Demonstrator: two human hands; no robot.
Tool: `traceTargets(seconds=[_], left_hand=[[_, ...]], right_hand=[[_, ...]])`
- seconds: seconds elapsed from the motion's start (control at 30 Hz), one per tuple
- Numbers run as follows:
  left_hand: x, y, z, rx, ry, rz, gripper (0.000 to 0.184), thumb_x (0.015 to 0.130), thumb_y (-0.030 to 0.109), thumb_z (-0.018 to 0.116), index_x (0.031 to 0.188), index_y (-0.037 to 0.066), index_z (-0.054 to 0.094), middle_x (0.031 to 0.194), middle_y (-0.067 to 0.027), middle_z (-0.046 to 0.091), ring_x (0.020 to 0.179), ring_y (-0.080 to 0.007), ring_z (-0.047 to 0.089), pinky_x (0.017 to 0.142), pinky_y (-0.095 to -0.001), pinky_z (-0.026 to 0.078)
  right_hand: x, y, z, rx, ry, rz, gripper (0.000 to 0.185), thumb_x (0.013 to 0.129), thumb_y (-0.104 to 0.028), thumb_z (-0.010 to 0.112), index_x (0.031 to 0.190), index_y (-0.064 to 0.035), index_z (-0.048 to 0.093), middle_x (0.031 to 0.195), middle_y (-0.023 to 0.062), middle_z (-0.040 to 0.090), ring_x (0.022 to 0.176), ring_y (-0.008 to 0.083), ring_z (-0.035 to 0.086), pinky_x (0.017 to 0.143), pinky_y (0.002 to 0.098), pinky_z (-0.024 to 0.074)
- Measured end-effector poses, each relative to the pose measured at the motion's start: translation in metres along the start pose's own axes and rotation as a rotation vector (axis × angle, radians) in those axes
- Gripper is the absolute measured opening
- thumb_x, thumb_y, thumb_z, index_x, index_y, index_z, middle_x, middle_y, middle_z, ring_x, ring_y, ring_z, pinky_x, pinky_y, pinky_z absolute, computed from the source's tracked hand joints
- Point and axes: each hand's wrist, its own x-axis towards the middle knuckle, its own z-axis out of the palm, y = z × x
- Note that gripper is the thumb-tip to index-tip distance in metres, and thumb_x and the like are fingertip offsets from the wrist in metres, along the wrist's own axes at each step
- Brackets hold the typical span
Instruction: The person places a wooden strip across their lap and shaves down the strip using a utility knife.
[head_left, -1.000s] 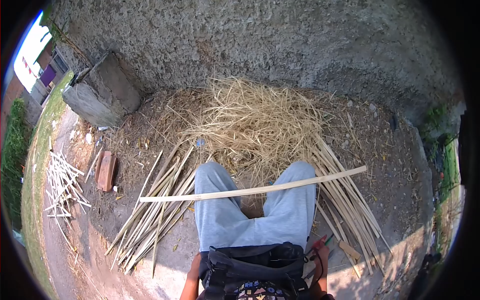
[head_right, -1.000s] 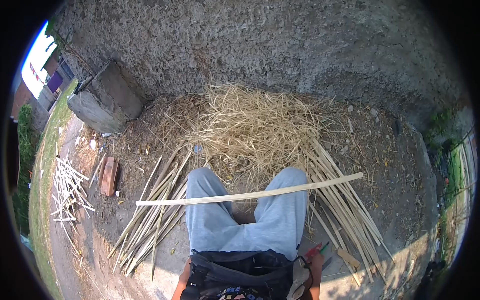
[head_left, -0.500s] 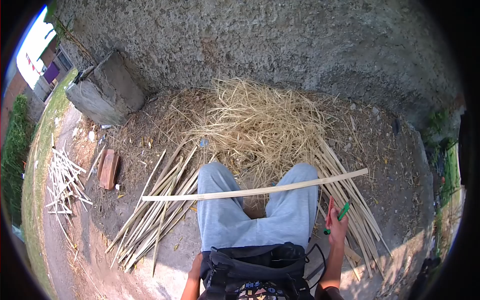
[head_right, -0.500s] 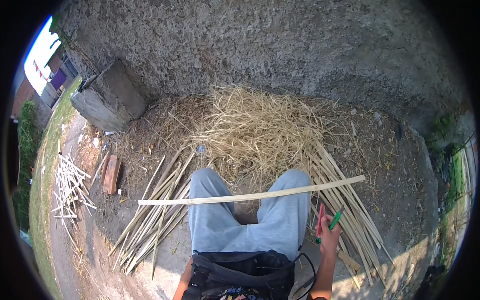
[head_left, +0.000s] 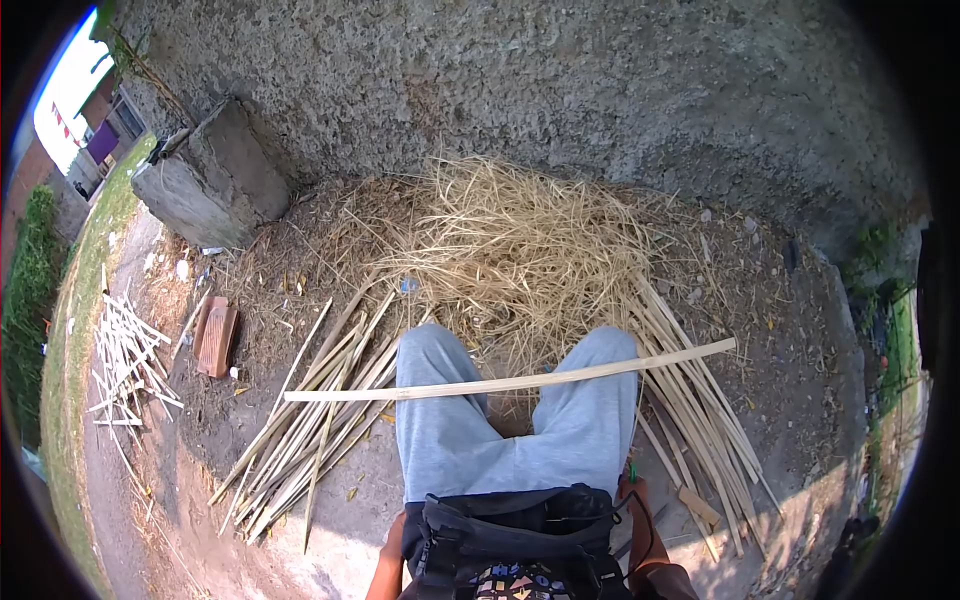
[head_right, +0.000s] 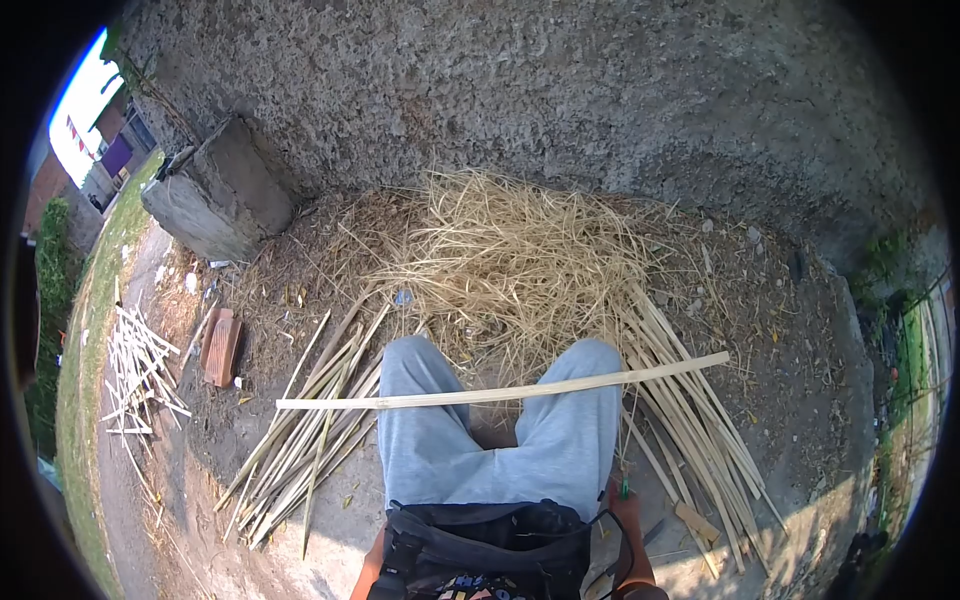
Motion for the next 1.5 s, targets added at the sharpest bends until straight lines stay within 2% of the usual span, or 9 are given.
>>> traceTargets(seconds=[0.07,0.17,0.37,0.5,0.7,0.87,1.0,1.07,1.5], left_hand=[[0.012,-0.019,-0.009,0.129,-0.031,0.055,0.029,0.090,0.015,0.048,0.110,-0.002,0.061,0.105,-0.0247,0.065,0.103,-0.0406,0.061,0.089,-0.0409,0.048],[0.031,-0.022,-0.024,0.583,0.086,-0.020,0.029,0.090,0.014,0.047,0.110,-0.005,0.057,0.103,-0.0297,0.062,0.099,-0.0460,0.059,0.085,-0.0480,0.048],[0.030,-0.002,-0.027,0.443,0.098,-0.010,0.030,0.091,0.018,0.046,0.108,-0.004,0.055,0.104,-0.0316,0.061,0.099,-0.0472,0.058,0.083,-0.0509,0.047],[0.022,-0.037,-0.032,0.351,0.056,-0.001,0.029,0.091,0.017,0.048,0.109,-0.004,0.057,0.104,-0.0306,0.061,0.099,-0.0462,0.059,0.083,-0.0486,0.049],[0.016,-0.053,-0.020,0.070,-0.010,-0.034,0.025,0.091,0.015,0.052,0.107,-0.001,0.062,0.100,-0.0171,0.065,0.094,-0.0295,0.061,0.080,-0.0397,0.049],[0.014,-0.104,-0.022,-0.054,-0.082,-0.121,0.021,0.091,0.013,0.054,0.104,0.001,0.066,0.095,-0.0047,0.068,0.089,-0.0158,0.061,0.078,-0.0330,0.050],[0.008,-0.062,-0.019,0.300,-0.061,0.075,0.019,0.091,0.013,0.055,0.100,0.002,0.068,0.092,-0.0021,0.067,0.089,-0.0133,0.058,0.078,-0.0317,0.049],[0.007,-0.076,-0.022,0.104,-0.047,0.044,0.020,0.091,0.013,0.056,0.104,0.002,0.066,0.098,-0.0041,0.067,0.092,-0.0145,0.059,0.081,-0.0315,0.049],[-0.002,-0.062,-0.009,-0.161,-0.022,0.004,0.027,0.095,0.014,0.052,0.116,0.000,0.061,0.111,-0.0047,0.065,0.100,-0.0118,0.057,0.089,-0.0290,0.047]], right_hand=[[-0.024,0.005,0.000,0.039,-0.165,0.029,0.062,0.086,-0.055,0.064,0.056,-0.0010,0.063,0.048,0.0089,0.057,0.053,0.0231,0.065,0.058,0.0384,0.0509],[-0.028,0.030,0.023,-0.155,-0.038,0.032,0.063,0.085,-0.058,0.062,0.061,-0.0003,0.065,0.054,0.0131,0.061,0.057,0.0306,0.066,0.060,0.0434,0.0514],[-0.015,0.065,0.059,-0.300,0.357,0.026,0.066,0.085,-0.062,0.058,0.072,0.0014,0.067,0.068,0.0210,0.066,0.071,0.0416,0.067,0.064,0.0511,0.0503],[-0.019,0.059,0.057,-0.217,0.296,0.009,0.065,0.085,-0.062,0.058,0.077,0.0016,0.068,0.073,0.0232,0.066,0.077,0.0440,0.066,0.065,0.0521,0.0498],[-0.018,0.062,0.046,-0.081,0.196,0.096,0.062,0.085,-0.061,0.059,0.080,0.0007,0.068,0.075,0.0242,0.066,0.079,0.0468,0.065,0.066,0.0559,0.0480],[-0.042,0.041,0.025,-0.234,0.241,0.107,0.052,0.082,-0.050,0.066,0.104,-0.0031,0.065,0.105,0.0222,0.065,0.103,0.0423,0.060,0.081,0.0571,0.0444],[-0.046,0.039,0.024,-0.308,0.419,0.020,0.057,0.080,-0.045,0.069,0.119,-0.0055,0.060,0.124,0.0206,0.059,0.117,0.0394,0.055,0.090,0.0572,0.0412],[-0.045,0.047,0.030,-0.206,0.439,0.029,0.076,0.074,-0.040,0.074,0.137,-0.0094,0.044,0.146,0.0173,0.039,0.134,0.0378,0.037,0.103,0.0567,0.0323],[-0.116,0.120,0.054,-0.433,0.250,0.144,0.075,0.081,-0.031,0.067,0.142,-0.0029,0.035,0.148,0.0225,0.033,0.136,0.0417,0.032,0.111,0.0510,0.0297]])
